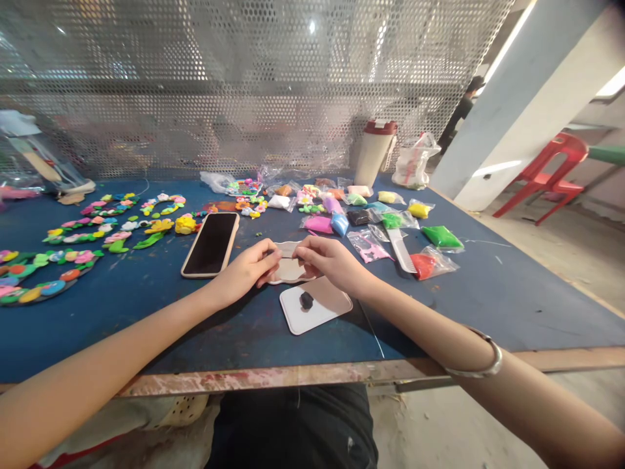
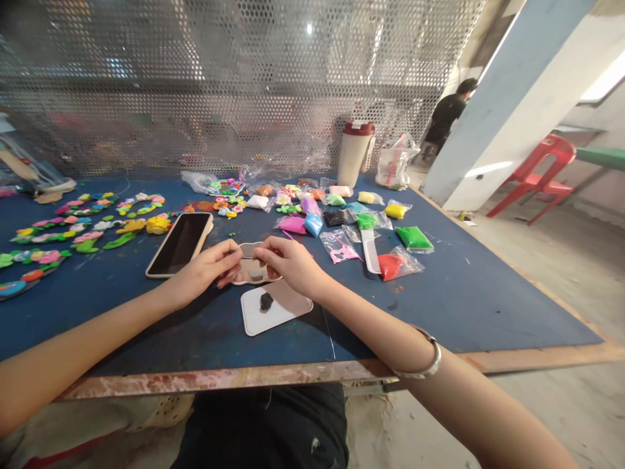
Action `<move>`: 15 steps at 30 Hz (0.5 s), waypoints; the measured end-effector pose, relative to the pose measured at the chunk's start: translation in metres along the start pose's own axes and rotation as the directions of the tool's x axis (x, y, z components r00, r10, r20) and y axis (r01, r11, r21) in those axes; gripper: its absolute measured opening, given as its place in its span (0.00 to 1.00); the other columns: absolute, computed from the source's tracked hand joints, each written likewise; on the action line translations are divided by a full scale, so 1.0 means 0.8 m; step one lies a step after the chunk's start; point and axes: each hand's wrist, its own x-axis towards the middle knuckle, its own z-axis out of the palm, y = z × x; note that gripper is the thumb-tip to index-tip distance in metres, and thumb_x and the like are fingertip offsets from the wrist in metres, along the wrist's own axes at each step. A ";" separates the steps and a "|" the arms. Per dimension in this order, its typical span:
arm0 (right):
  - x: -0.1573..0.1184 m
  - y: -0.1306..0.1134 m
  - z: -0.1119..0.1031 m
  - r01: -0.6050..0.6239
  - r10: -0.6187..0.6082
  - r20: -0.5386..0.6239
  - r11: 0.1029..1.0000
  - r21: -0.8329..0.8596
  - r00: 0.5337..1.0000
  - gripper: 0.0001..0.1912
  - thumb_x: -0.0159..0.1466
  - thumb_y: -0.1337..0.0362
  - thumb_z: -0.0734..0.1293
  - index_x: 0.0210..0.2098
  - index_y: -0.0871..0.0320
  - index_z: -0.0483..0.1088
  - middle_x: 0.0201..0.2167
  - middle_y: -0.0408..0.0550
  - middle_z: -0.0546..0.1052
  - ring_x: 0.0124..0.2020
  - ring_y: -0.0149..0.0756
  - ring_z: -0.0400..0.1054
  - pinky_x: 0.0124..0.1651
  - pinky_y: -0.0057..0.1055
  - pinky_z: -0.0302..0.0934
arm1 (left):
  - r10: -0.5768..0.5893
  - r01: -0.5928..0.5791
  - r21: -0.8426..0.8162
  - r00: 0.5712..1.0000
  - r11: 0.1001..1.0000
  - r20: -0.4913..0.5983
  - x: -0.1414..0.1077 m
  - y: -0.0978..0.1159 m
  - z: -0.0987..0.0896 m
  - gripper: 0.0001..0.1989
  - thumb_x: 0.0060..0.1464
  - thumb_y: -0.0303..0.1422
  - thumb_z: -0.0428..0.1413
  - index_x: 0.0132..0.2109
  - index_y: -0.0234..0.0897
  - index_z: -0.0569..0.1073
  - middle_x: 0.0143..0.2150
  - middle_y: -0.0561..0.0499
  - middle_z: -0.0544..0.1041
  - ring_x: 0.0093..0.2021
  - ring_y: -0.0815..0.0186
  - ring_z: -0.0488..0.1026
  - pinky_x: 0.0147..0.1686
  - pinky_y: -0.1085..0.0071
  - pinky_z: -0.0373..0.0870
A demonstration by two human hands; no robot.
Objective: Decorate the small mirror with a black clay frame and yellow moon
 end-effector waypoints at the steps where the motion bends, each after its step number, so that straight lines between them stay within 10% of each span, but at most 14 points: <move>1: 0.000 0.000 0.000 0.007 -0.007 -0.005 1.000 -0.006 1.000 0.10 0.63 0.60 0.65 0.29 0.59 0.65 0.18 0.36 0.65 0.19 0.24 0.61 0.24 0.23 0.58 | 0.004 -0.004 0.006 1.000 1.000 0.006 0.000 -0.001 0.000 0.13 0.61 0.42 0.49 0.34 0.38 0.61 0.23 0.59 0.64 0.19 0.74 0.58 0.22 0.76 0.57; 15: -0.002 -0.004 0.002 0.061 -0.059 0.078 0.998 -0.028 0.995 0.09 0.59 0.61 0.69 0.29 0.60 0.68 0.24 0.40 0.71 0.25 0.27 0.64 0.30 0.26 0.61 | 0.007 -0.017 0.159 0.998 0.987 0.064 -0.003 0.005 -0.001 0.23 0.60 0.49 0.46 0.28 0.35 0.69 0.18 0.56 0.64 0.19 0.71 0.58 0.21 0.75 0.53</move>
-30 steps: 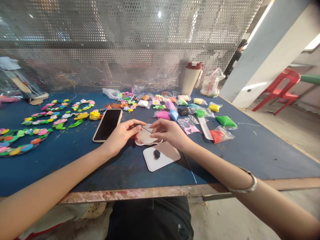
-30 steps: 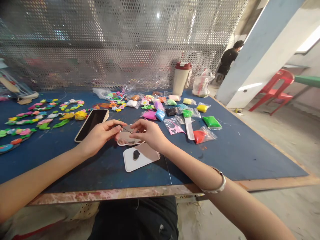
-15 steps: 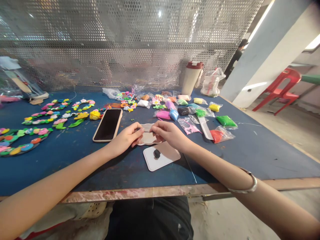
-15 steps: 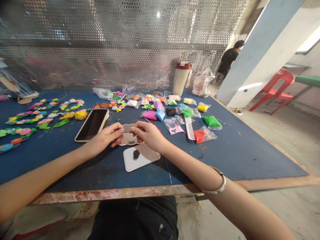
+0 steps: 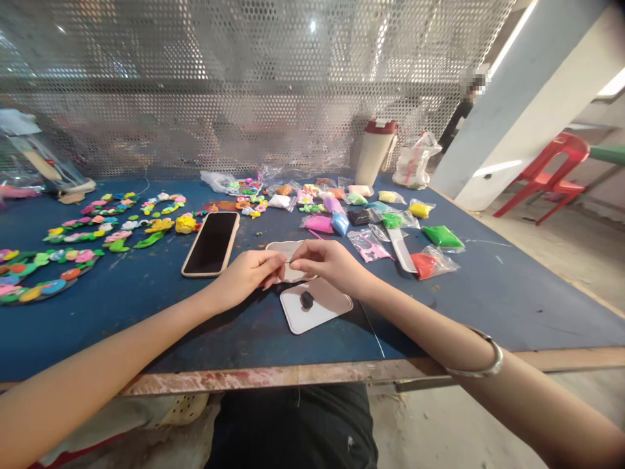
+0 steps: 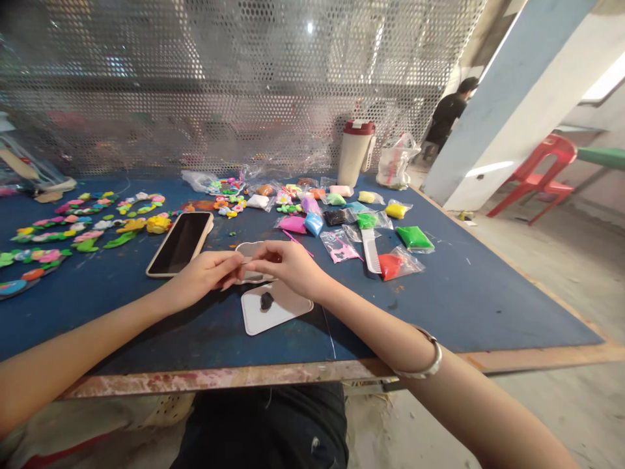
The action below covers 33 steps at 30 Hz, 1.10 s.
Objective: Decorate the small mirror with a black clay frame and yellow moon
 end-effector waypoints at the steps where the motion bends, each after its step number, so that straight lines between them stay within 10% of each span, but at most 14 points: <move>1: 0.000 0.001 0.000 0.009 -0.009 -0.004 1.000 0.000 1.000 0.08 0.58 0.62 0.70 0.29 0.60 0.68 0.24 0.40 0.70 0.26 0.27 0.64 0.30 0.26 0.61 | 0.002 -0.002 0.013 1.000 1.000 -0.001 0.000 0.000 0.000 0.24 0.60 0.49 0.47 0.27 0.35 0.69 0.18 0.56 0.63 0.20 0.71 0.58 0.21 0.75 0.53; 9: -0.001 -0.004 0.005 0.053 -0.058 0.087 0.997 0.060 0.995 0.05 0.63 0.69 0.64 0.39 0.60 0.69 0.33 0.44 0.75 0.34 0.29 0.70 0.39 0.29 0.65 | -0.003 0.003 0.043 1.000 0.999 0.002 0.000 -0.001 0.001 0.23 0.57 0.48 0.50 0.25 0.34 0.69 0.20 0.56 0.62 0.21 0.71 0.57 0.21 0.75 0.52; 22: 0.007 0.010 -0.007 0.009 0.005 -0.175 0.997 0.082 0.985 0.05 0.62 0.64 0.64 0.38 0.58 0.68 0.32 0.44 0.73 0.30 0.28 0.67 0.35 0.28 0.62 | 0.032 -0.030 0.015 0.972 0.999 -0.231 0.003 -0.004 -0.002 0.15 0.60 0.40 0.49 0.48 0.35 0.68 0.31 0.54 0.69 0.21 0.72 0.63 0.23 0.75 0.61; 28: 0.005 0.004 -0.007 -0.021 0.043 -0.239 0.995 0.094 0.970 0.11 0.61 0.60 0.66 0.25 0.58 0.64 0.20 0.39 0.67 0.22 0.26 0.60 0.27 0.27 0.57 | 0.092 -0.077 0.082 0.973 0.994 -0.211 -0.006 0.005 -0.001 0.21 0.61 0.45 0.48 0.29 0.34 0.72 0.18 0.57 0.62 0.19 0.72 0.58 0.21 0.75 0.55; 33: 0.008 0.012 -0.009 -0.010 0.042 -0.261 0.992 0.124 0.964 0.08 0.56 0.66 0.70 0.35 0.58 0.68 0.28 0.41 0.72 0.31 0.31 0.68 0.30 0.28 0.62 | 0.283 -0.248 0.234 0.950 0.940 -0.130 -0.013 0.012 0.014 0.07 0.57 0.35 0.56 0.40 0.39 0.77 0.37 0.52 0.71 0.34 0.69 0.68 0.33 0.75 0.64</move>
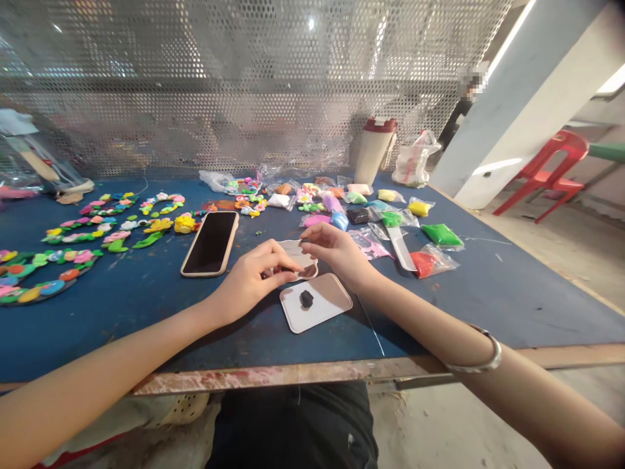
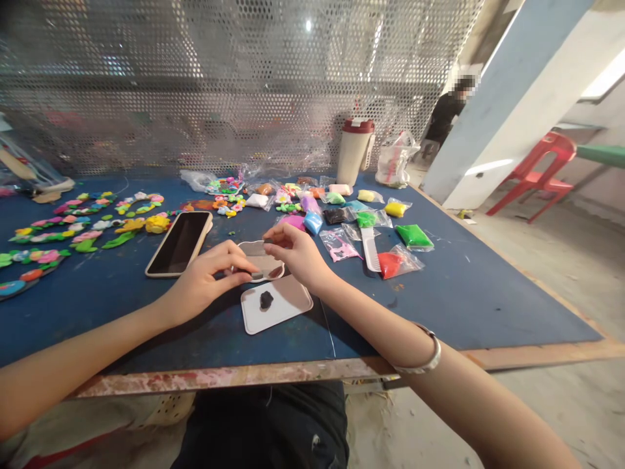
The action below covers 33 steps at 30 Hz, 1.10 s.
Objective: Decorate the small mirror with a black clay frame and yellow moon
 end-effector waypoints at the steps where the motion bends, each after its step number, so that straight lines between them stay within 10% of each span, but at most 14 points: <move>1: 0.001 0.002 0.000 -0.001 0.001 -0.004 1.000 0.004 1.000 0.08 0.56 0.66 0.69 0.35 0.58 0.68 0.29 0.42 0.72 0.32 0.31 0.69 0.30 0.28 0.62 | 0.035 -0.036 0.030 0.999 0.999 0.025 -0.001 0.000 0.004 0.08 0.57 0.33 0.57 0.44 0.40 0.76 0.38 0.53 0.72 0.34 0.69 0.69 0.33 0.75 0.65; 13: 0.001 0.002 0.001 -0.073 0.073 -0.012 0.997 -0.016 0.997 0.04 0.58 0.67 0.66 0.34 0.58 0.68 0.30 0.43 0.74 0.28 0.28 0.67 0.28 0.26 0.62 | 0.387 -0.502 0.443 0.862 0.743 0.328 -0.012 -0.008 0.020 0.17 0.59 0.38 0.54 0.51 0.36 0.75 0.59 0.41 0.70 0.57 0.52 0.63 0.55 0.55 0.64; 20: -0.004 0.006 0.001 -0.112 0.113 0.056 0.993 -0.022 0.992 0.02 0.59 0.67 0.65 0.33 0.58 0.67 0.29 0.42 0.73 0.27 0.28 0.67 0.29 0.27 0.63 | 0.352 -0.515 0.533 0.854 0.671 0.383 -0.030 -0.007 0.017 0.20 0.60 0.40 0.52 0.56 0.38 0.71 0.64 0.37 0.60 0.56 0.47 0.61 0.51 0.50 0.64; 33: -0.012 0.020 0.003 -0.106 0.112 0.189 0.994 -0.041 0.976 0.01 0.60 0.68 0.64 0.32 0.57 0.65 0.25 0.41 0.72 0.28 0.29 0.68 0.37 0.30 0.64 | 0.523 -0.538 0.620 0.820 0.571 0.230 -0.051 0.000 0.016 0.09 0.59 0.34 0.56 0.42 0.31 0.75 0.27 0.52 0.69 0.28 0.66 0.60 0.28 0.70 0.59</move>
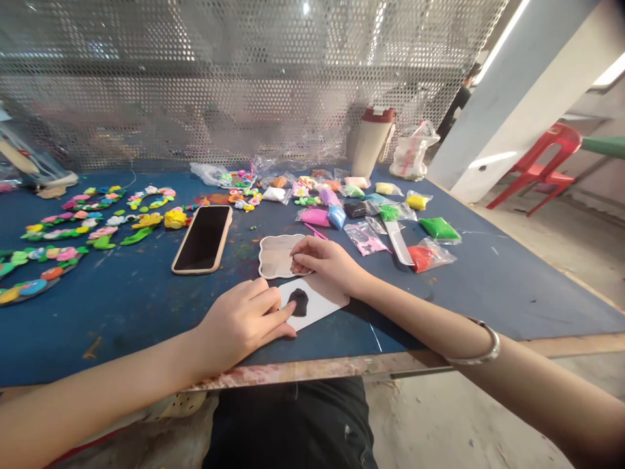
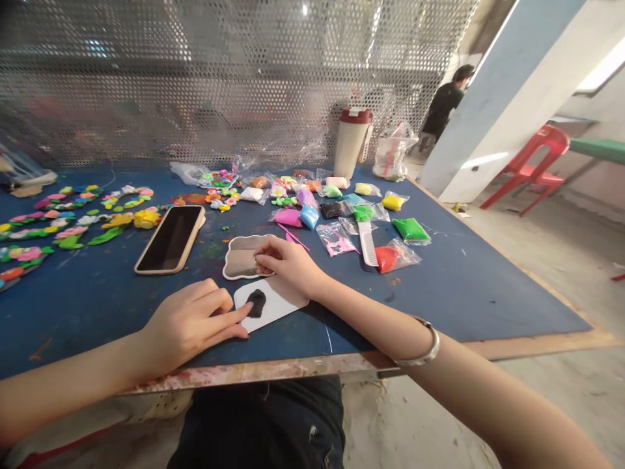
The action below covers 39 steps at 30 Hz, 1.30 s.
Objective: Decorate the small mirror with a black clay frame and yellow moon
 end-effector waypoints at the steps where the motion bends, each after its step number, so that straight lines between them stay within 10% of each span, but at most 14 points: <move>1: 0.000 0.000 0.000 0.001 -0.001 0.000 1.000 -0.002 1.000 0.01 0.60 0.68 0.64 0.33 0.57 0.65 0.25 0.41 0.72 0.28 0.29 0.68 0.36 0.30 0.64 | -0.031 0.030 -0.014 0.999 0.999 -0.018 -0.002 -0.002 -0.001 0.08 0.59 0.34 0.56 0.41 0.33 0.76 0.26 0.52 0.68 0.28 0.66 0.61 0.28 0.70 0.59; 6: 0.000 -0.005 0.001 -0.003 0.003 -0.012 1.000 -0.012 1.000 0.01 0.60 0.68 0.64 0.32 0.57 0.67 0.24 0.40 0.72 0.27 0.30 0.67 0.36 0.30 0.63 | -0.236 0.234 -0.063 0.971 0.970 -0.036 -0.002 -0.011 -0.009 0.18 0.57 0.42 0.56 0.49 0.34 0.73 0.33 0.49 0.71 0.34 0.63 0.68 0.36 0.68 0.65; 12: 0.001 -0.008 0.000 -0.024 0.025 -0.031 1.000 0.008 0.999 0.02 0.58 0.68 0.67 0.31 0.57 0.68 0.24 0.39 0.72 0.26 0.30 0.66 0.35 0.30 0.61 | -0.336 0.407 -0.198 0.888 0.892 0.313 0.041 -0.002 0.001 0.22 0.54 0.48 0.55 0.42 0.31 0.71 0.34 0.44 0.72 0.38 0.53 0.70 0.35 0.62 0.66; 16: 0.004 -0.007 -0.002 -0.066 0.067 -0.023 0.995 0.073 0.997 0.05 0.58 0.64 0.67 0.30 0.58 0.68 0.25 0.41 0.73 0.26 0.29 0.66 0.34 0.29 0.61 | -0.392 0.586 -0.418 0.795 0.694 0.464 0.059 -0.006 0.012 0.03 0.56 0.30 0.53 0.34 0.36 0.68 0.32 0.48 0.71 0.36 0.57 0.69 0.32 0.67 0.62; 21: 0.005 -0.005 -0.002 -0.073 0.084 -0.062 0.984 0.162 0.994 0.11 0.59 0.57 0.67 0.30 0.58 0.66 0.25 0.42 0.72 0.23 0.28 0.65 0.30 0.29 0.62 | -0.430 0.647 -0.628 0.760 0.431 0.488 0.052 -0.027 0.012 0.09 0.61 0.34 0.47 0.32 0.38 0.64 0.26 0.54 0.66 0.26 0.67 0.63 0.27 0.71 0.58; 31: -0.008 -0.031 -0.001 0.124 -0.111 -0.112 0.985 0.121 0.987 0.09 0.59 0.62 0.67 0.38 0.55 0.65 0.26 0.39 0.71 0.25 0.28 0.62 0.31 0.28 0.58 | -0.472 0.461 -0.847 0.704 -0.266 0.531 0.046 -0.032 0.013 0.11 0.59 0.42 0.50 0.40 0.38 0.66 0.31 0.51 0.72 0.18 0.74 0.60 0.19 0.75 0.58; 39: -0.018 -0.042 0.002 0.127 -0.142 -0.189 0.988 -0.090 0.972 0.11 0.64 0.57 0.61 0.28 0.55 0.59 0.23 0.38 0.58 0.25 0.29 0.52 0.29 0.29 0.49 | -0.593 0.325 -0.898 0.674 -0.298 0.440 0.043 -0.040 0.013 0.06 0.54 0.28 0.55 0.40 0.38 0.74 0.45 0.47 0.74 0.37 0.67 0.71 0.30 0.75 0.68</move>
